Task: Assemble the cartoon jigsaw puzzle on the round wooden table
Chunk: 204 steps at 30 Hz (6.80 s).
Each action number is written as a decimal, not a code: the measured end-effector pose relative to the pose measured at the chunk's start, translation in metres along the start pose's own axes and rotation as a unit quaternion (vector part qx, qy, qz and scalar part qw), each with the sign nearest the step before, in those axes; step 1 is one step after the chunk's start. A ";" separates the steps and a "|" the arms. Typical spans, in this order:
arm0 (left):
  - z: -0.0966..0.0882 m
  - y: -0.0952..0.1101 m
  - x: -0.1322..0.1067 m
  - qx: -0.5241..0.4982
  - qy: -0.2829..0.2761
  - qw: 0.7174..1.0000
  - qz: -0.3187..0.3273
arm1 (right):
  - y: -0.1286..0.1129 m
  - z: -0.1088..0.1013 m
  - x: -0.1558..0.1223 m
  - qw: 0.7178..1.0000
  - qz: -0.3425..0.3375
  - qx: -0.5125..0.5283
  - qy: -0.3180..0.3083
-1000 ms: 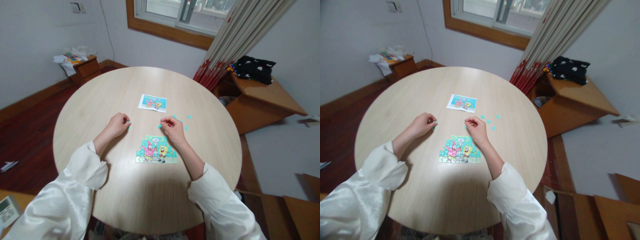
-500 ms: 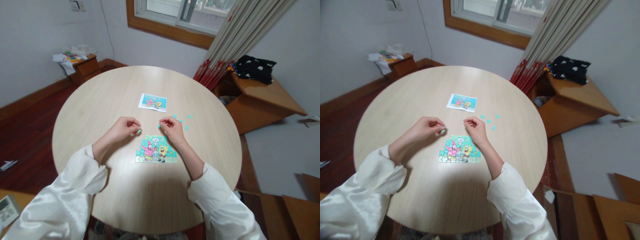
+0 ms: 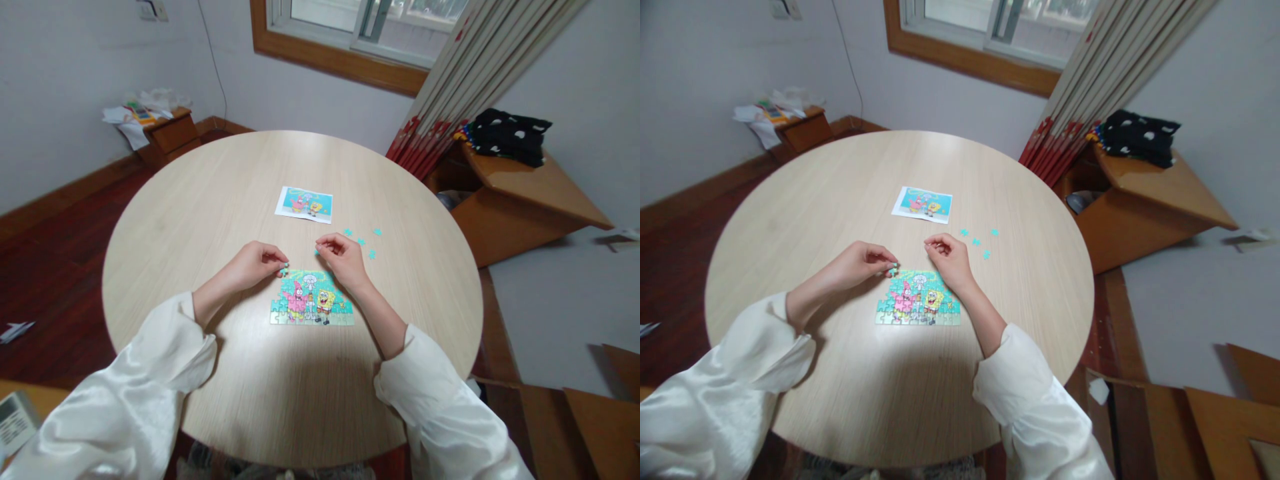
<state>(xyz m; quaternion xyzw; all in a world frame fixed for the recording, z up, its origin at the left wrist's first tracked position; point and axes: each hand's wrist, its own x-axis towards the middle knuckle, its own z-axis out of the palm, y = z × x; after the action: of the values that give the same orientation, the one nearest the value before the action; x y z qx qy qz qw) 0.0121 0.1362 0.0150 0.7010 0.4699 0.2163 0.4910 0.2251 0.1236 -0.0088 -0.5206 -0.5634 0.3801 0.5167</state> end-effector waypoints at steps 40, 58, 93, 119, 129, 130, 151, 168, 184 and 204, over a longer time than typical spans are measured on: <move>-0.042 -0.016 0.001 0.264 0.079 0.961 -0.024 | -0.009 0.004 -0.006 0.998 -0.030 -0.046 -0.037; 0.001 0.001 -0.003 -0.009 -0.027 1.000 0.012 | -0.005 0.004 -0.007 0.996 -0.042 -0.059 -0.046; 0.010 0.004 -0.007 0.204 0.012 0.974 0.096 | -0.005 0.003 -0.007 0.992 -0.066 -0.090 -0.062; -0.062 -0.021 -0.012 0.261 0.010 0.965 -0.016 | -0.004 0.003 -0.007 0.992 -0.061 -0.092 -0.060; -0.024 -0.005 -0.016 0.207 -0.036 0.977 0.040 | -0.011 0.005 -0.012 0.981 -0.095 -0.134 -0.103; -0.021 -0.004 -0.016 0.207 -0.037 0.977 0.045 | -0.012 0.006 -0.013 0.978 -0.105 -0.137 -0.119; -0.006 -0.001 -0.017 0.218 -0.026 0.973 0.071 | -0.016 0.011 -0.020 0.946 -0.098 -0.181 -0.251; -0.001 -0.003 -0.013 0.209 -0.004 0.975 0.074 | -0.016 0.014 -0.021 0.948 -0.094 -0.170 -0.252; -0.023 -0.008 -0.013 0.141 0.005 0.990 0.019 | 0.023 -0.085 0.023 0.953 -0.071 -0.292 0.037; -0.015 -0.012 -0.007 0.193 -0.004 0.981 0.020 | 0.057 -0.125 0.031 0.906 -0.045 -0.410 0.098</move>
<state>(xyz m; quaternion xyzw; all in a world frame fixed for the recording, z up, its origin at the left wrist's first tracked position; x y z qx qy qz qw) -0.0086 0.1383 0.0117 0.7928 0.4867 0.1285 0.3437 0.3605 0.1499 -0.0363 -0.6952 -0.6388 0.0392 0.3273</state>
